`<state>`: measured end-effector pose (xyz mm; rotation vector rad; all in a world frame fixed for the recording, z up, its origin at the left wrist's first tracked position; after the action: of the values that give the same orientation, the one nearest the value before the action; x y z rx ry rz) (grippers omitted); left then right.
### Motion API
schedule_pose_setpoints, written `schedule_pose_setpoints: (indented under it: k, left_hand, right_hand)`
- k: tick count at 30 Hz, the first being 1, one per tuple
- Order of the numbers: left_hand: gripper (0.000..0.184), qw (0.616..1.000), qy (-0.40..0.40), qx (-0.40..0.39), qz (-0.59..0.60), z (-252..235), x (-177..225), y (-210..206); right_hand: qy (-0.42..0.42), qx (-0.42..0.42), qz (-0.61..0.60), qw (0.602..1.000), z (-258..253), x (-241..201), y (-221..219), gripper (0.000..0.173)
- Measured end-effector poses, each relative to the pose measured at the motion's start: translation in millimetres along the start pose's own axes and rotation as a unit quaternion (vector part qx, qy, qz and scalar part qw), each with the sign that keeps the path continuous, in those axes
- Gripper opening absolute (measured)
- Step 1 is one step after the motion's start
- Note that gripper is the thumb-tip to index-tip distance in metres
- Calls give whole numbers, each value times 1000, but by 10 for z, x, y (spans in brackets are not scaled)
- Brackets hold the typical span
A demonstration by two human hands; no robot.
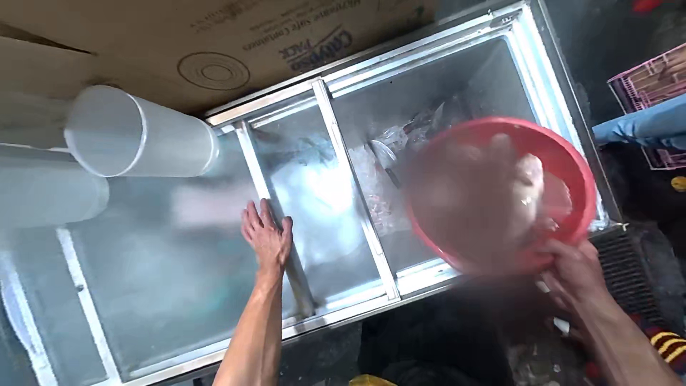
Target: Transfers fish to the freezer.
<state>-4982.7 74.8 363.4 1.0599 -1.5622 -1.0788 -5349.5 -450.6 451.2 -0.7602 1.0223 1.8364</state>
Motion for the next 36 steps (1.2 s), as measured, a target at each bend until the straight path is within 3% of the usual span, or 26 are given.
schedule_pose_setpoints:
  k: [4,6,9,12,17,22,29,30,32,34,36]
  left_hand:
    - [83,1000,-15,18,-20,10,11,3]
    - [84,999,-14,26,-26,-24,17,-13]
    - [81,999,-15,24,-31,-19,23,-1]
    - [83,999,-21,22,-30,-17,45,6]
    - [89,999,-11,20,-31,-32,33,5]
    - [90,999,-14,17,-35,-44,56,18]
    - [93,999,-25,20,-37,-43,64,19]
    - [93,999,-24,18,-38,-45,58,13]
    - [92,999,-23,19,-40,-19,55,11]
    - [94,999,-23,19,-43,-9,77,28]
    - [94,999,-23,20,-42,-41,97,37]
  right_hand:
    - [29,-58,106,992,-339,84,-1180,54]
    - [41,-66,140,987,-590,359,-1799,62]
    - [89,-62,201,973,-605,351,-2592,80]
    - [93,-82,326,937,-563,431,-3267,88]
    - [232,-129,411,872,-685,1007,-4319,93]
    - [343,-151,458,806,-692,1196,-4407,85]
    - [286,-293,529,743,-366,834,-3950,77]
    - [341,-242,483,769,-409,915,-3974,73]
    - [349,-223,465,782,-411,935,-3882,71]
    - [322,-271,460,782,-169,633,-3627,71]
    - [337,-307,472,755,-6,467,-3560,76]
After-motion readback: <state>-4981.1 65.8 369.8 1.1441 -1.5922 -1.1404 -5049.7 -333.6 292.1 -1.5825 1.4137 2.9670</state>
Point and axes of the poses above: each hand's wrist, its own z-axis away from the middle knuckle, its own y-axis out of the back of the hand, x = y × z, the point moved 9 cm from there along -z, towards the middle knuckle, and after that the axes turned 15 degrees about x, right-handed, at the moved point
